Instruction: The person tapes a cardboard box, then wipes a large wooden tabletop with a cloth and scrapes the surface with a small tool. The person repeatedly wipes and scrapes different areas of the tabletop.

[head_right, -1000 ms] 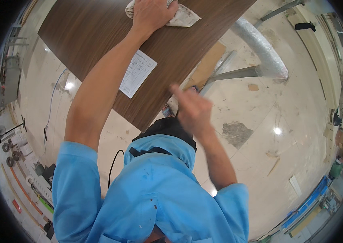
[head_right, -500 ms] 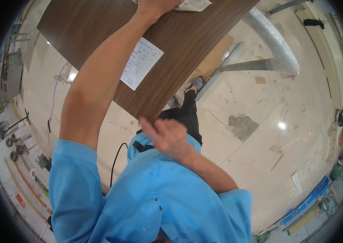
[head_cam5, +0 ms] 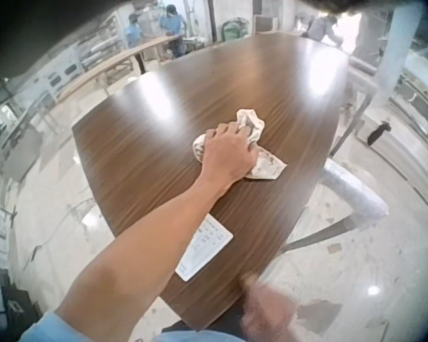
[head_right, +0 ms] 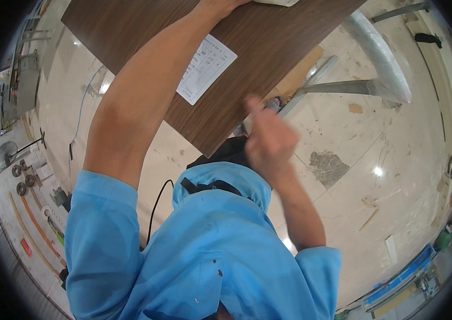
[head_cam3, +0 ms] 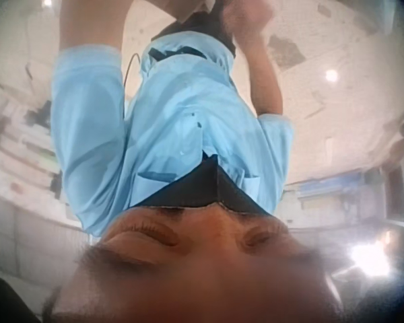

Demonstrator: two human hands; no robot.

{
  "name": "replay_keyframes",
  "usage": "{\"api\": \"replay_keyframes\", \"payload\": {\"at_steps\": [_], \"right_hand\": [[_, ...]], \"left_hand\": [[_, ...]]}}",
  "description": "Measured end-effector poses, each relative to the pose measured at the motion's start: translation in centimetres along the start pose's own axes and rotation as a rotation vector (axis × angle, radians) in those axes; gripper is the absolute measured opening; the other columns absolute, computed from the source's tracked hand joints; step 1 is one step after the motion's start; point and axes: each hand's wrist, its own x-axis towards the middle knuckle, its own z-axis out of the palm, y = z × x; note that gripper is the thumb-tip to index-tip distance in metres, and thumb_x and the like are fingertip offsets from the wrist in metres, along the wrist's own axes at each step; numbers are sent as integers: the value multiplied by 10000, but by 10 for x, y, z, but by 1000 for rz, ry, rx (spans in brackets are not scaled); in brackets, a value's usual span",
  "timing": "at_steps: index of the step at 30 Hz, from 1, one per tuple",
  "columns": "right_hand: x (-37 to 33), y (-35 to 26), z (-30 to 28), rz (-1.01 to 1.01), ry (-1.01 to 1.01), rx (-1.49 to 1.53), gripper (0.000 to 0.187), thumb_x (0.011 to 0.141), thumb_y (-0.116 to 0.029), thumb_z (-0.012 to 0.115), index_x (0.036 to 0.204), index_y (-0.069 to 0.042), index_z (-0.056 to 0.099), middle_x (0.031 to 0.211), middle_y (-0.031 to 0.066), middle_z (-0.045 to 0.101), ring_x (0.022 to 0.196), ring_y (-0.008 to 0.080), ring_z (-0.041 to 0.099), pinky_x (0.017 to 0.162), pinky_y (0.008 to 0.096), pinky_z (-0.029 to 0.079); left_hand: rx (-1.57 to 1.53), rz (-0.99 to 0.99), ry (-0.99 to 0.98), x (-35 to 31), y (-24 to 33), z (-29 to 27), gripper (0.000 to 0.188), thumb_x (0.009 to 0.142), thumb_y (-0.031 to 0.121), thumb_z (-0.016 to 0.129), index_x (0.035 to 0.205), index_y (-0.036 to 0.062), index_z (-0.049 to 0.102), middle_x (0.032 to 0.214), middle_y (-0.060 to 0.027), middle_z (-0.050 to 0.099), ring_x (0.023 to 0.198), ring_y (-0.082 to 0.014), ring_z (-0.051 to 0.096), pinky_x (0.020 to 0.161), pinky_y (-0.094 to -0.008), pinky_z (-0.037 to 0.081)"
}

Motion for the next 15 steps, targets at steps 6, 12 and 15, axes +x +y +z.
{"api": "replay_keyframes", "payload": {"at_steps": [6,12,15], "right_hand": [[-58,-71,15,-395,-210,261,384,769,-97,671,1149,-73,719,613,5,410,510,142,479,454,314,409],[1,34,0,-22,-2,82,475,646,29,638,1107,-50,720,651,56,548,556,229,573,511,362,456],[46,85,-4,-33,137,57,464,689,99,601,1118,-37,715,712,99,636,599,243,628,545,350,491]], "left_hand": [[32,11,-34,1,3,1,339,859,308,649,1047,29,688,1085,-175,670,1065,-353,621,939,-479,462],[52,-19,-107,-3,7,6,397,895,326,629,1226,112,676,1271,-120,653,1221,-318,577,1037,-463,407],[62,-19,-111,-3,9,7,381,881,302,642,1200,96,676,1262,-124,647,1210,-309,574,1031,-464,403]]}}
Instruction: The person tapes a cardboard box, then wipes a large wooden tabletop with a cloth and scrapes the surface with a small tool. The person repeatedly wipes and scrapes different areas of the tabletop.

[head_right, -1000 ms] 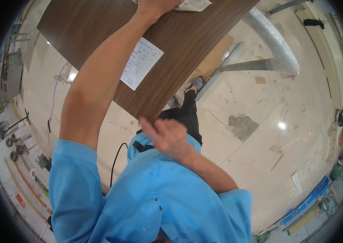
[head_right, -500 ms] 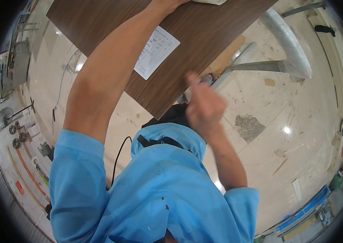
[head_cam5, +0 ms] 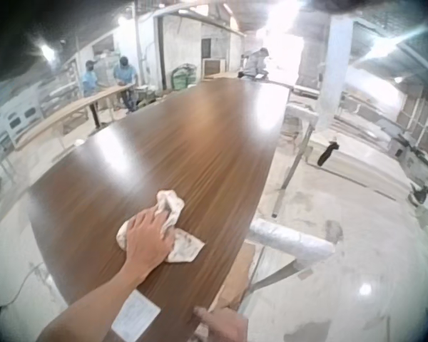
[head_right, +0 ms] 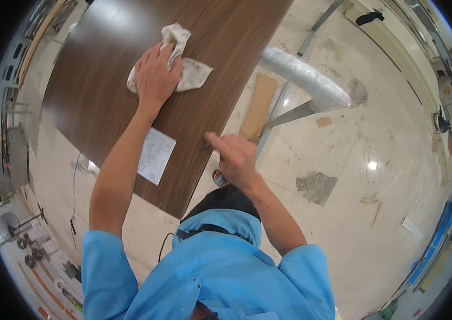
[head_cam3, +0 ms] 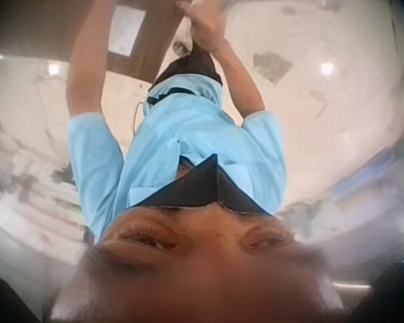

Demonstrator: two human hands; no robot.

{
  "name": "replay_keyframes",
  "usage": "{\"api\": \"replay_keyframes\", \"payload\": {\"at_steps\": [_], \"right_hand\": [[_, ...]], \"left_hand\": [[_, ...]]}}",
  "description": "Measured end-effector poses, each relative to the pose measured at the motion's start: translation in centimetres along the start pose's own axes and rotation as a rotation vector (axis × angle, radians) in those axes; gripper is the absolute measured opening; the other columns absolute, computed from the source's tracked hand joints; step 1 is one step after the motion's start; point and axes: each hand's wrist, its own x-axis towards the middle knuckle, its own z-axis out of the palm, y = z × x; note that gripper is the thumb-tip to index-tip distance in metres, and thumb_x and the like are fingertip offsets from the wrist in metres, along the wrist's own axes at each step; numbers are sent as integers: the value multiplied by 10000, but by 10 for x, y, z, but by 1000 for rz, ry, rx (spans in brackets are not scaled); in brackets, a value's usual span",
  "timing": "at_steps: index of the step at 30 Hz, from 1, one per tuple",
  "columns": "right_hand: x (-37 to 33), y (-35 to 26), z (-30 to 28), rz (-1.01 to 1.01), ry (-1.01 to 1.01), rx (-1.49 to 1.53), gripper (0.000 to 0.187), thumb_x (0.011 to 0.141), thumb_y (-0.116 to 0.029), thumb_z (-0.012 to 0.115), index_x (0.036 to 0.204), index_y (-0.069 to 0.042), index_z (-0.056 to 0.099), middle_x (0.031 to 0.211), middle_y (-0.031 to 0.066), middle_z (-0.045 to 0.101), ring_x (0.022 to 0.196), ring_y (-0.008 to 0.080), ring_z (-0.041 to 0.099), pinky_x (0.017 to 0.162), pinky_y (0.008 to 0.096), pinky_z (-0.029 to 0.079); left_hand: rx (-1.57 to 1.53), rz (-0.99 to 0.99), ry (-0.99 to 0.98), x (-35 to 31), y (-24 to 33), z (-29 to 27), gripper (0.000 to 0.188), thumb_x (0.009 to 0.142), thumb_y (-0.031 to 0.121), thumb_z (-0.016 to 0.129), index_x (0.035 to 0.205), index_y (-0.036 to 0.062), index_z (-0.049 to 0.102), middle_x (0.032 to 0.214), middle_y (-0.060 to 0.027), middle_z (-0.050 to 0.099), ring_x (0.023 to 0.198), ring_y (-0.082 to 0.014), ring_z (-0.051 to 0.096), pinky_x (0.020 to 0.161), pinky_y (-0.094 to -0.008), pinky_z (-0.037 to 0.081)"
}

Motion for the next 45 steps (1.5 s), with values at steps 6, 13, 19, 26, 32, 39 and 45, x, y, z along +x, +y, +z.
{"api": "replay_keyframes", "payload": {"at_steps": [6,13,19,26,32,39,45], "right_hand": [[99,100,-22,150,162,-80,435,782,109,551,1135,-92,709,832,131,717,719,272,698,659,351,540],[209,215,-60,207,131,-206,359,849,37,575,1145,-126,697,930,162,726,841,348,705,712,396,544],[306,344,-82,212,269,-190,375,844,32,565,1149,-136,706,911,161,728,854,346,715,718,390,539],[405,489,-102,264,462,-124,275,864,-15,631,1104,-104,732,917,193,718,882,360,718,751,393,548],[480,557,-138,379,292,-361,261,935,-136,592,1159,-119,725,949,166,735,893,361,715,762,428,544],[358,459,-101,14,261,-217,364,869,36,571,1155,-122,731,977,111,744,796,283,701,704,386,557],[224,341,-117,-247,-169,240,327,633,2,647,950,-40,712,738,67,597,613,226,579,523,375,444]], "left_hand": [[29,-12,-75,3,6,-3,386,894,282,641,1224,83,659,1287,-134,621,1228,-305,554,1050,-469,390],[24,-6,-181,7,11,-11,447,910,275,630,1290,40,607,1363,-192,559,1284,-357,504,1081,-491,364],[-12,100,-467,-1,45,-21,649,830,359,659,1376,18,575,1429,-286,487,1381,-445,406,1119,-603,276],[-65,119,-577,8,128,-16,604,767,374,696,1215,-25,620,1437,-340,423,1373,-481,393,1115,-646,274],[-145,199,-689,49,186,23,543,721,222,774,1243,146,648,1476,-146,487,1376,-340,444,1133,-574,310],[-241,219,-627,127,143,70,572,758,152,713,1322,126,621,1497,-150,493,1412,-321,453,1175,-526,295],[-15,221,-397,295,125,191,603,878,357,612,1374,18,565,1508,-196,466,1413,-375,417,1156,-543,293]]}}
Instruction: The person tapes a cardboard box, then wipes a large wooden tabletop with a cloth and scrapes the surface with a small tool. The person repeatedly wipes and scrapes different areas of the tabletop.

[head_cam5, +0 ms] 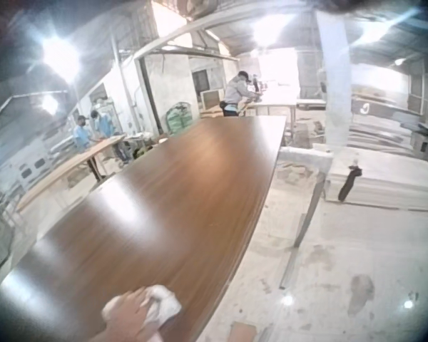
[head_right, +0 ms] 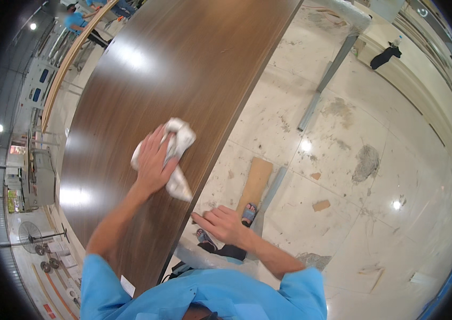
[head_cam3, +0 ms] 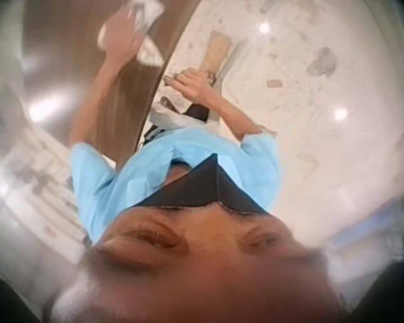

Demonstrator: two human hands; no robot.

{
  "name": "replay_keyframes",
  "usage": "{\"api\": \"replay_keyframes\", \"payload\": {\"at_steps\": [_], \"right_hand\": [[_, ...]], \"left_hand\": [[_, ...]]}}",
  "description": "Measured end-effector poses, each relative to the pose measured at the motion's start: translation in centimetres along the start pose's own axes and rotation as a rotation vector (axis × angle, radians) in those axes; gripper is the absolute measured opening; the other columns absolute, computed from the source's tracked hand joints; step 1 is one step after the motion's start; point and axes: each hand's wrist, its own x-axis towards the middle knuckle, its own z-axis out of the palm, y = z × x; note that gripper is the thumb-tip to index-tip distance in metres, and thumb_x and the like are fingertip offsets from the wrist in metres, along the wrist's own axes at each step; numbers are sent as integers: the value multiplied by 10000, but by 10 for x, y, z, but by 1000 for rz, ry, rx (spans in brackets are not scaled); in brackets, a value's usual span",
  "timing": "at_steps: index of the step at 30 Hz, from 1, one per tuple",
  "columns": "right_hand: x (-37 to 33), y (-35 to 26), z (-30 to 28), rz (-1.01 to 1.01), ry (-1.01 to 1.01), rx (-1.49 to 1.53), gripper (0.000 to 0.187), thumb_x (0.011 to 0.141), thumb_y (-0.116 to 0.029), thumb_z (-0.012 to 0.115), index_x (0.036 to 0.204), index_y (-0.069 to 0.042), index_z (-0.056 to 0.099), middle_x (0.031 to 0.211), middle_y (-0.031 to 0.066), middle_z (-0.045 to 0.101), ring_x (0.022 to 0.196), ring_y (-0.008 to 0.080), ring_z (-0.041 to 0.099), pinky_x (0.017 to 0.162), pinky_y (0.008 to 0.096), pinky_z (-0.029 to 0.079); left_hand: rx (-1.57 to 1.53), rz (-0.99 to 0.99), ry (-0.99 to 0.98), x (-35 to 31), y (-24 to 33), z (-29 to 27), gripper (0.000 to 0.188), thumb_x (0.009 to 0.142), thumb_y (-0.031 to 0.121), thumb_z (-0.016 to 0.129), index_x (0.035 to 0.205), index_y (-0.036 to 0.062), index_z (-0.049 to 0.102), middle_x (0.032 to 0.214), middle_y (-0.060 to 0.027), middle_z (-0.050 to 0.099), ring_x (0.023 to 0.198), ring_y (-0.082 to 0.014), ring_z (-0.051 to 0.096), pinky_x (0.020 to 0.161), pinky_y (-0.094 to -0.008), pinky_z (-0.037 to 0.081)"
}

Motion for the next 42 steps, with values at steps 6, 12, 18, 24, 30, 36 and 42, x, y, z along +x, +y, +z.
{"api": "replay_keyframes", "payload": {"at_steps": [6,12,18,24,30,36,42], "right_hand": [[-48,11,-60,822,551,-139,249,710,88,666,937,-7,704,782,135,662,670,273,648,623,339,529],[-85,-14,-58,1238,544,87,126,893,-7,598,996,-3,671,748,134,637,633,219,631,641,312,512],[-66,37,-81,1077,566,106,190,988,-152,583,960,24,649,638,78,596,613,138,579,593,308,466],[59,198,-103,697,634,113,255,1007,-65,511,1216,-23,650,737,76,623,651,132,562,624,283,456],[205,359,-157,550,769,-231,299,942,-79,584,1214,-108,704,853,152,724,833,278,711,752,360,524],[259,450,-213,639,762,-561,307,953,-167,569,1207,-243,724,997,136,740,920,348,705,809,434,535],[224,397,-179,360,629,-531,309,958,-151,531,1209,-143,712,978,175,723,851,351,703,751,403,534]], "left_hand": [[21,375,90,211,82,86,498,872,240,625,1329,42,617,1499,-148,483,1407,-331,420,1149,-515,313],[-290,345,123,374,75,111,394,846,199,628,1212,66,686,1430,-143,536,1366,-322,461,1115,-494,369],[-63,869,-153,193,40,62,421,789,264,690,1162,73,655,1301,-215,562,1299,-406,475,1138,-529,351],[-373,911,-433,-73,21,-22,315,807,424,739,983,165,699,1394,-107,597,1350,-276,523,1133,-517,372],[-402,626,-359,-84,21,-30,175,880,351,689,895,179,662,1482,-67,555,1408,-231,477,1172,-469,347],[-436,579,-316,-90,21,-31,103,941,290,643,882,207,659,1439,-11,599,1363,-192,528,1174,-419,358],[-519,585,-271,-80,22,-28,58,928,170,621,885,157,584,1435,-71,600,1354,-223,541,1146,-432,382]]}}
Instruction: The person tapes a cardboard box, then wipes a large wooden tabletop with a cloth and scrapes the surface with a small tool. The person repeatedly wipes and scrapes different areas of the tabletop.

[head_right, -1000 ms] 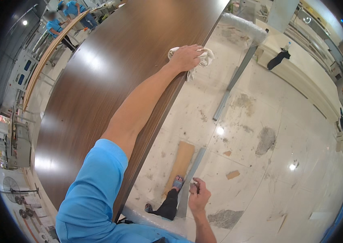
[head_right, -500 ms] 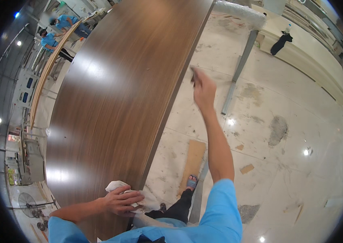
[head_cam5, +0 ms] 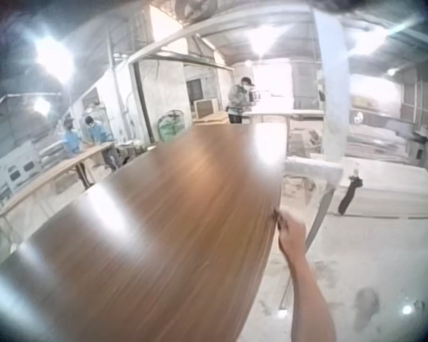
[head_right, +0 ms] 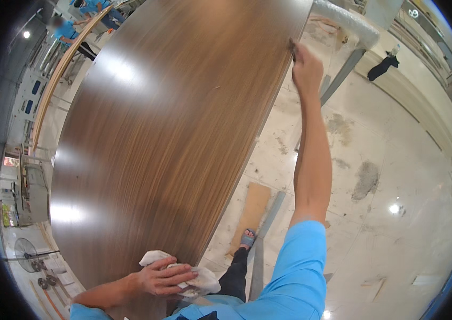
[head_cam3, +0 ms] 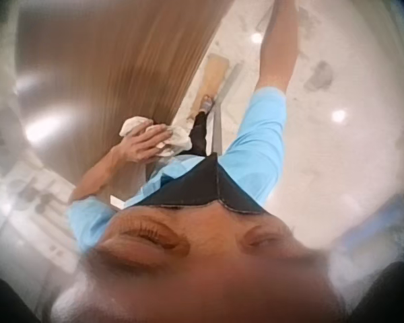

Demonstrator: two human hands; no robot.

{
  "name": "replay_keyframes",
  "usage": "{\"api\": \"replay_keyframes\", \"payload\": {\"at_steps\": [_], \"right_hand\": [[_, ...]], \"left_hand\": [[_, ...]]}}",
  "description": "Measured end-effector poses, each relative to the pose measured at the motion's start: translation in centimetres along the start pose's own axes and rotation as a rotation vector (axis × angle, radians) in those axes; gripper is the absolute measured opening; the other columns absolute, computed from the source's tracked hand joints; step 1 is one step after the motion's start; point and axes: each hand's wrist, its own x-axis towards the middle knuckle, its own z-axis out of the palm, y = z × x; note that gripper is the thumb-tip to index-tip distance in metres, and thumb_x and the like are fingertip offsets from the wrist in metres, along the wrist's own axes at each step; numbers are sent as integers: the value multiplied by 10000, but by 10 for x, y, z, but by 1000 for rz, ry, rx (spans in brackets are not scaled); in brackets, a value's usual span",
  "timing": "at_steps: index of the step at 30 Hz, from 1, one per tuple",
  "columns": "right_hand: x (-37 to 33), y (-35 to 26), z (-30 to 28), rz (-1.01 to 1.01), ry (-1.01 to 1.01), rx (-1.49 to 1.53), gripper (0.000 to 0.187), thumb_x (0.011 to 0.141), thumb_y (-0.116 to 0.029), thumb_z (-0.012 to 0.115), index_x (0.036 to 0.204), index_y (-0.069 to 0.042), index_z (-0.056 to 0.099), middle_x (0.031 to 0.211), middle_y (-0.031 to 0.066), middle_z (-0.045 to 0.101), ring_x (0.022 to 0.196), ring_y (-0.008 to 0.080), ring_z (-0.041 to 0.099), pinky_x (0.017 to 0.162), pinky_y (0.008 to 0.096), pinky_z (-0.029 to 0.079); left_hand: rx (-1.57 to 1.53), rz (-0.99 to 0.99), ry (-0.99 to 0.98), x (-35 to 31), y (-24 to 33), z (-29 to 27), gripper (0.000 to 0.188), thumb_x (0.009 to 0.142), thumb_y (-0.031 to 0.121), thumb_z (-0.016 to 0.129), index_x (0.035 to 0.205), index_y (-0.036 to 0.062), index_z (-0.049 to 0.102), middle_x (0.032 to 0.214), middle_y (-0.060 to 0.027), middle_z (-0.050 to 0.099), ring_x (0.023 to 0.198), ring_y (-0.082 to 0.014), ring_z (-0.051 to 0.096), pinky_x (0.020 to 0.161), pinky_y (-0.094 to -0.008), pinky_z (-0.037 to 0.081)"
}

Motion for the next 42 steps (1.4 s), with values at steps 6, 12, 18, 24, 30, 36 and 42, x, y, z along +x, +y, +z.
{"api": "replay_keyframes", "payload": {"at_steps": [6,12,18,24,30,36,42], "right_hand": [[-153,-120,-65,-12,-114,178,390,853,35,490,1171,-51,697,755,150,623,655,252,633,637,353,520],[-263,-243,-132,91,-283,282,393,826,85,527,1160,-46,686,736,120,593,634,248,613,605,347,507],[-361,-359,-189,35,-425,156,420,799,78,542,1140,-119,684,832,123,672,717,294,666,646,392,533],[-478,-455,-228,-151,-279,95,378,824,51,544,1148,-93,675,986,163,714,857,372,694,694,437,545],[-588,-563,-275,24,-373,150,297,887,45,558,1152,-31,668,977,196,704,858,353,699,712,394,535],[-675,-639,-312,103,-356,174,273,910,67,573,1150,-12,676,980,205,712,849,350,705,739,376,539],[-717,-668,-317,148,-304,169,400,831,121,532,1166,-44,674,765,148,604,673,281,631,640,363,503]], "left_hand": [[16,-74,-13,9,2,2,445,780,239,778,1175,99,629,1528,-146,470,1401,-314,467,1135,-501,359],[267,-115,435,9,2,16,417,745,28,683,1162,25,655,1255,-178,633,1144,-343,632,948,-457,499],[246,-304,785,-68,48,3,441,804,6,634,1245,1,640,1052,-204,676,960,-375,657,862,-444,521],[338,-594,940,-319,174,-6,377,878,60,608,1245,-23,637,1124,-197,684,1022,-360,663,906,-420,520],[68,-1147,1394,-525,283,53,366,959,94,575,1301,-34,604,1221,-170,684,1080,-248,658,956,-345,491],[-47,-1085,1329,-560,288,75,391,964,121,584,1326,-26,583,1236,-175,678,1112,-238,640,974,-331,477],[-82,-987,1137,-538,267,51,451,947,200,606,1348,-1,566,1274,-198,667,1179,-337,637,991,-372,474]]}}
